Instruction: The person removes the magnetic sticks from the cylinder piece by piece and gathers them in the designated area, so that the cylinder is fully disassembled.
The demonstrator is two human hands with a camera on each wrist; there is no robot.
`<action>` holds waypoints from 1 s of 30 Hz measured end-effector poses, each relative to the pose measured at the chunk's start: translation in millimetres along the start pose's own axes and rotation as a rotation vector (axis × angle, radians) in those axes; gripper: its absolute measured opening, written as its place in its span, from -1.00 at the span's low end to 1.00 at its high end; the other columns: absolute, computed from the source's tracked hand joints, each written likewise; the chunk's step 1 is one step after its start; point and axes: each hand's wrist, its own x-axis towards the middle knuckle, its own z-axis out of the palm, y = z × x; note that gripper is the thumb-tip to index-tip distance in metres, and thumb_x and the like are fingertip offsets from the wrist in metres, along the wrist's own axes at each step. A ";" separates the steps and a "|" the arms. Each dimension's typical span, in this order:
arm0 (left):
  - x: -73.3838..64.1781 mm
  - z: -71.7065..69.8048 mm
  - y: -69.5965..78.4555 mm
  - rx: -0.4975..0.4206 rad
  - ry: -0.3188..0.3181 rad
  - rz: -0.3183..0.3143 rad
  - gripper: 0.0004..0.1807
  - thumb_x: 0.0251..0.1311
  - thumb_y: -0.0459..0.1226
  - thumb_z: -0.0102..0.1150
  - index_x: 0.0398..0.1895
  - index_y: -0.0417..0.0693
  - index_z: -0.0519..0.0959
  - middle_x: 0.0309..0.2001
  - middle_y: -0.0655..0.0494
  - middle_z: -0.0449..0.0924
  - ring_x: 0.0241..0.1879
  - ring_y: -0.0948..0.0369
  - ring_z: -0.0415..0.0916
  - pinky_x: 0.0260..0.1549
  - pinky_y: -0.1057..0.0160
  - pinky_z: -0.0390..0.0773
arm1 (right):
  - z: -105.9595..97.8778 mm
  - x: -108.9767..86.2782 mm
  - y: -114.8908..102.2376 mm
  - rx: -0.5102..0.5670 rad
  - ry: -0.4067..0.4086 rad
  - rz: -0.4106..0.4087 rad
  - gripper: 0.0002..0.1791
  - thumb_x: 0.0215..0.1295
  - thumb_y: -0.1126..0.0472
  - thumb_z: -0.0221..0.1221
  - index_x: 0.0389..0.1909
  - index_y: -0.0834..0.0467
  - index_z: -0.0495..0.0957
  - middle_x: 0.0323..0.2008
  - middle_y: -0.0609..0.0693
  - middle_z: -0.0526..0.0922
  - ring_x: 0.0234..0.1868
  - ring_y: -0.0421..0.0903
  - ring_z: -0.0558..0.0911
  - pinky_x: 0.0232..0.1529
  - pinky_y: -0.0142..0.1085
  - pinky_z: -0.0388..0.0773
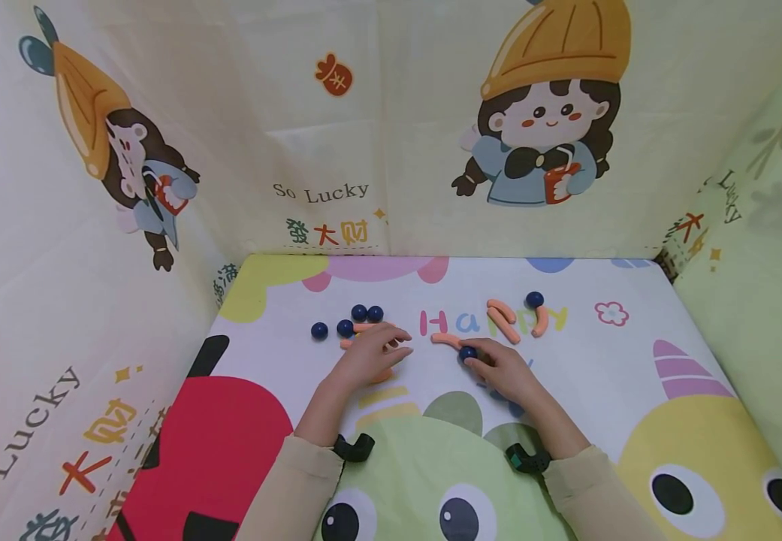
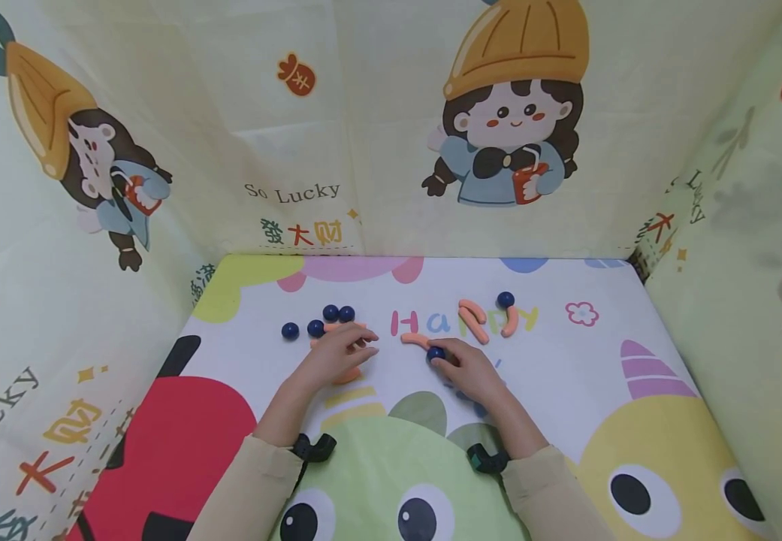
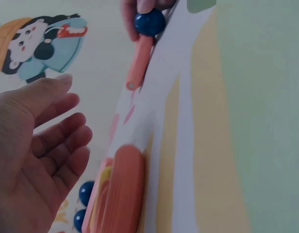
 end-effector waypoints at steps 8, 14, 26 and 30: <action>24.8 13.7 9.1 0.027 -0.040 0.000 -0.51 0.39 0.10 0.04 0.29 0.16 0.48 0.20 0.22 0.50 0.11 0.25 0.48 0.16 0.14 0.52 | 0.6 1.4 0.5 0.000 -0.001 -0.016 -0.57 0.37 -0.11 0.18 0.23 -0.19 0.51 -0.48 -0.13 0.51 -0.56 -0.15 0.48 -0.42 -0.29 0.42; 42.8 26.7 13.4 0.070 -0.042 0.027 -0.64 0.40 0.04 0.06 0.12 0.13 0.57 -0.12 0.25 0.51 -0.13 0.29 0.43 -0.07 0.23 0.49 | 0.1 2.1 -0.2 -0.002 0.000 -0.005 -0.57 0.37 -0.11 0.18 0.23 -0.19 0.51 -0.49 -0.13 0.51 -0.56 -0.14 0.49 -0.40 -0.27 0.42; 66.3 47.2 19.4 0.141 -0.012 0.006 -0.75 0.40 -0.04 0.09 -0.47 0.19 0.51 -0.30 0.27 0.63 0.39 0.12 0.34 0.01 0.20 0.48 | 1.7 2.2 2.9 0.009 0.006 -0.002 -0.58 0.36 -0.14 0.18 0.22 -0.22 0.52 -0.55 -0.13 0.51 -0.59 -0.16 0.48 -0.44 -0.29 0.42; 67.9 49.5 21.5 0.147 -0.015 -0.017 -0.72 0.38 -0.02 0.13 -0.48 0.13 0.49 -0.44 0.24 0.55 0.31 0.12 0.43 -0.11 0.21 0.45 | 2.2 2.1 3.7 0.001 0.003 0.008 -0.57 0.37 -0.13 0.18 0.23 -0.22 0.51 -0.53 -0.13 0.52 -0.58 -0.16 0.49 -0.43 -0.29 0.41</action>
